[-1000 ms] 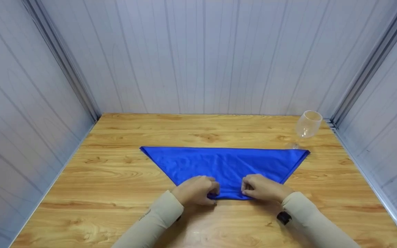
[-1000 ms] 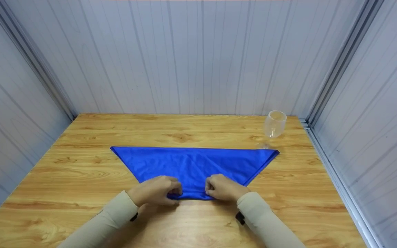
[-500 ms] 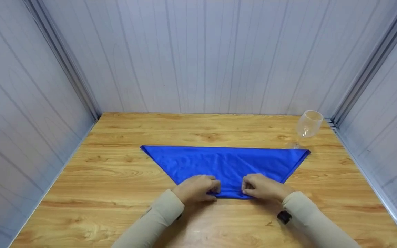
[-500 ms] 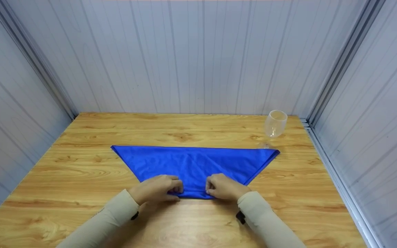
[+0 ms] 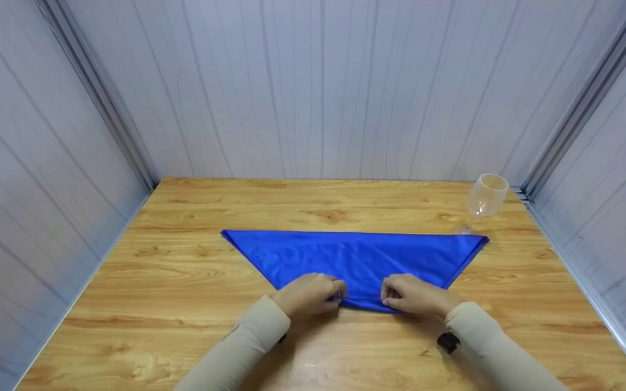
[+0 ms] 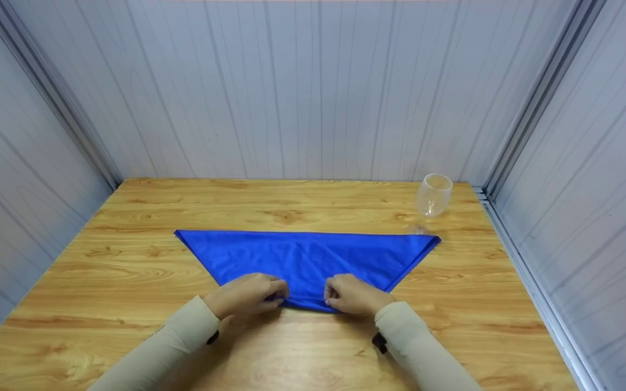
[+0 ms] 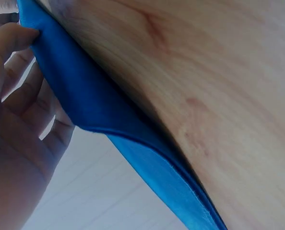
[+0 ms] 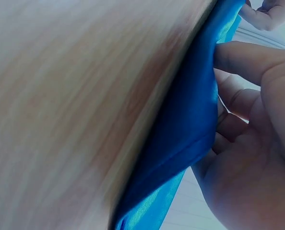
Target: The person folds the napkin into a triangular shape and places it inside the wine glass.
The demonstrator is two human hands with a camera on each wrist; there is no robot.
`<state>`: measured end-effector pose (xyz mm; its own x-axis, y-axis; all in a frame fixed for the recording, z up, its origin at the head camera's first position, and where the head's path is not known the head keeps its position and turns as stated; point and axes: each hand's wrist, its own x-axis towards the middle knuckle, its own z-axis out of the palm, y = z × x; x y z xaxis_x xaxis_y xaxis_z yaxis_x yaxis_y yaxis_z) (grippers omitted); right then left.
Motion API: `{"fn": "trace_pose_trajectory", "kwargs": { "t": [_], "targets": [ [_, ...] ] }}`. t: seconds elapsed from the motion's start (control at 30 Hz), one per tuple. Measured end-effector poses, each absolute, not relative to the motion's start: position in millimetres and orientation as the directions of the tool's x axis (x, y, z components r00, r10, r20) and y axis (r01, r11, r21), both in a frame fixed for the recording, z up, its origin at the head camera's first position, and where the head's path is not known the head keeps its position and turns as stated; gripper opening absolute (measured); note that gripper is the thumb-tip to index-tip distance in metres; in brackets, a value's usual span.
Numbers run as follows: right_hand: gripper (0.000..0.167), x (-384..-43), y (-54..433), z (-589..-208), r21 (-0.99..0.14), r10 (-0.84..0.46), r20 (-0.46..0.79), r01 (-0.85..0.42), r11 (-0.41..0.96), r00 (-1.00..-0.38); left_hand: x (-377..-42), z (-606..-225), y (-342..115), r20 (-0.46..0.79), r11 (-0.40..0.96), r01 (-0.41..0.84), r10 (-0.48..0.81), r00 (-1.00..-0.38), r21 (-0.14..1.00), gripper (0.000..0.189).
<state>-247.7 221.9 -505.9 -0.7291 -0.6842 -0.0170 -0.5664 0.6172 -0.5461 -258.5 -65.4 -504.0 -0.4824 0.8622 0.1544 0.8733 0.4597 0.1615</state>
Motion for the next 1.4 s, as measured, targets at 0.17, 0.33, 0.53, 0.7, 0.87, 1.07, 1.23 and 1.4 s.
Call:
{"fn": "trace_pose_trajectory", "kwargs": {
  "t": [0.17, 0.33, 0.53, 0.7, 0.87, 1.07, 1.23, 1.4],
  "targets": [
    [0.01, -249, 223, -507, -0.552, -0.68, -0.016, -0.56, 0.617, -0.733, -266, -505, -65, 0.127, 0.461, 0.843, 0.852, -0.508, 0.277, 0.012],
    [0.01, -250, 225, -510, -0.559, -0.675, -0.019, -0.552, 0.619, -0.737, -276, -507, -62, 0.077, 0.488, 0.809, 0.84, -0.538, 0.329, 0.012],
    [0.011, -251, 226, -511, -0.562, -0.689, 0.011, -0.574, 0.595, -0.725, -284, -507, -62, 0.045, 0.508, 0.787, 0.83, -0.556, 0.35, 0.012],
    [0.011, -251, 226, -513, -0.56, -0.697, 0.036, -0.592, 0.58, -0.717, -286, -506, -61, 0.026, 0.52, 0.766, 0.821, -0.57, 0.378, 0.011],
    [0.012, -249, 227, -514, -0.537, -0.682, 0.052, -0.597, 0.597, -0.729, -286, -506, -61, 0.022, 0.527, 0.756, 0.815, -0.58, 0.388, 0.012],
    [0.019, -239, 228, -507, -0.51, -0.671, 0.018, -0.584, 0.632, -0.741, -286, -508, -62, 0.044, 0.521, 0.758, 0.812, -0.582, 0.392, 0.011],
    [0.02, -232, 229, -502, -0.457, -0.692, 0.01, -0.618, 0.639, -0.722, -287, -509, -63, 0.058, 0.517, 0.76, 0.811, -0.582, 0.395, 0.011],
    [0.009, -233, 231, -501, -0.446, -0.702, 0.046, -0.644, 0.622, -0.711, -285, -509, -62, 0.067, 0.516, 0.758, 0.808, -0.585, 0.398, 0.01]
  ]
}}
